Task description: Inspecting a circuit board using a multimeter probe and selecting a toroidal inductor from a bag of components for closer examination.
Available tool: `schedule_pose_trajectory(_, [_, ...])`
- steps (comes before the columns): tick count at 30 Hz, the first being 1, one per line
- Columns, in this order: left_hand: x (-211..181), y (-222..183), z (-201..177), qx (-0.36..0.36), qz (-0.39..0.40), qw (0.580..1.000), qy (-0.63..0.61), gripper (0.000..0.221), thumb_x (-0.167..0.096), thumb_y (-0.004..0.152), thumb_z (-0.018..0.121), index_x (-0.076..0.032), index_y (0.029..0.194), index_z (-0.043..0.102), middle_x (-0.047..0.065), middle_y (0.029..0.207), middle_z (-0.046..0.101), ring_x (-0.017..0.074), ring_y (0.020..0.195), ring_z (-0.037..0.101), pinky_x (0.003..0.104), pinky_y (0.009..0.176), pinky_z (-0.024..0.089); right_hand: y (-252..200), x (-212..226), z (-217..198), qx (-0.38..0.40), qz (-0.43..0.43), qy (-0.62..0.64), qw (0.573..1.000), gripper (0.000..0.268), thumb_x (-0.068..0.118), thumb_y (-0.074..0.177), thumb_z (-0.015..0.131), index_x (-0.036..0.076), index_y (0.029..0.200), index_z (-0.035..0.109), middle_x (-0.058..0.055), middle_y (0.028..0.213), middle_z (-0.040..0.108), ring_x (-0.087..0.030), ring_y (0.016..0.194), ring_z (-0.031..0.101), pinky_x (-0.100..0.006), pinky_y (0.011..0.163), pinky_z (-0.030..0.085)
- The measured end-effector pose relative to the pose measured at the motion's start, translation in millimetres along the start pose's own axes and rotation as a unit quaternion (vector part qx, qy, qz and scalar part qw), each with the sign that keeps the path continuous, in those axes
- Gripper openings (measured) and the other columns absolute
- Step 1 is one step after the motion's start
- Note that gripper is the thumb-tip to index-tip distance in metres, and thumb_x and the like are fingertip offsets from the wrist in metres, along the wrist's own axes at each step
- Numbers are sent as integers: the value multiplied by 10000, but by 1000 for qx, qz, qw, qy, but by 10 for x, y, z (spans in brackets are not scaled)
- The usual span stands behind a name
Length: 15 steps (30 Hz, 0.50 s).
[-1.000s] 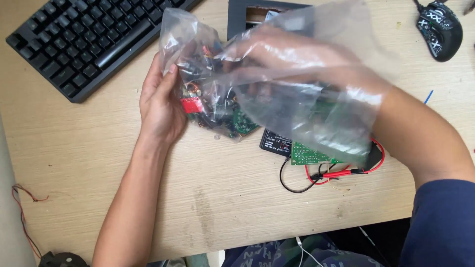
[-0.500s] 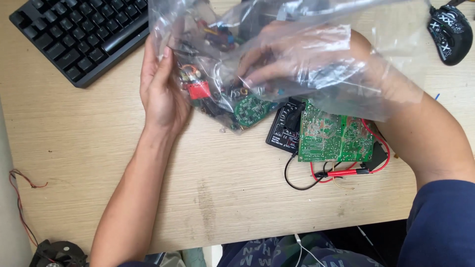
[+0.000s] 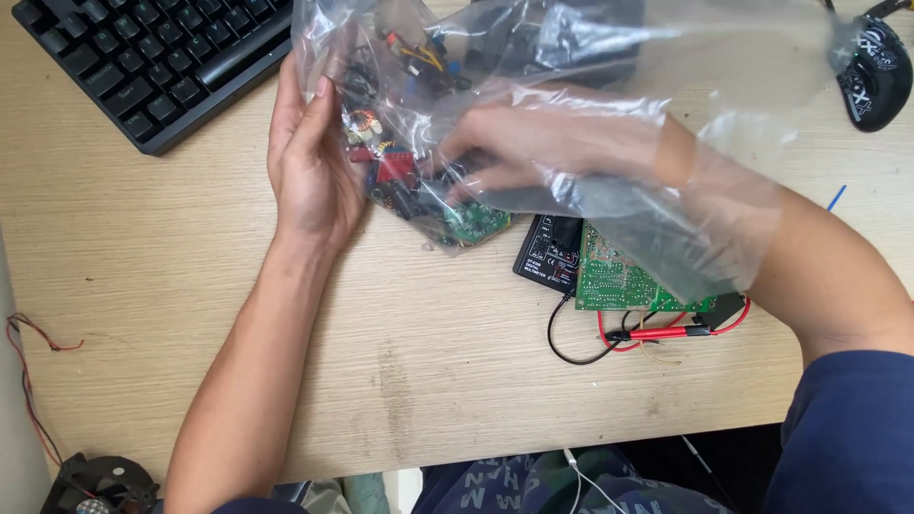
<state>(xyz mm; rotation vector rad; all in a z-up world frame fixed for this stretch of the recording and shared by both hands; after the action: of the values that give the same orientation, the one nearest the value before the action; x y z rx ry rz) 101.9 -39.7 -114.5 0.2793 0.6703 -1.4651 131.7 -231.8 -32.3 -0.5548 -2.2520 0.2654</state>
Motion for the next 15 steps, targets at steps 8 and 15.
schedule_pose_trajectory(8, [-21,-22,65,33,12,999,19,584,-62,1189,657,-52,1747,483,173,1538,720,250,1170,773,318,725,685,63,291,-2,29,17,9,999,629,494,1105,631,137,1622,651,-160,1422,796,-403,1211,770,-519,987,574])
schedule_pose_trajectory(15, [-49,-21,52,34,19,999,31,579,-97,1172,708,-73,1721,528,153,1494,718,237,1093,755,300,644,611,-59,297,-101,36,60,-45,996,263,431,1100,788,198,1194,713,-53,748,671,-266,670,613,-459,681,473])
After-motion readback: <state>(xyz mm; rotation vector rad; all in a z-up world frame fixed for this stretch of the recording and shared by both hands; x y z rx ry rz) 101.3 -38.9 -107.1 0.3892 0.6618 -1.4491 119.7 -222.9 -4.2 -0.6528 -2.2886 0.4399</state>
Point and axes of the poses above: each hand's wrist, its own y-axis towards the middle knuckle, its own z-axis out of the palm, x = y × z, the point moved 7 cm from there along y, towards the middle knuckle
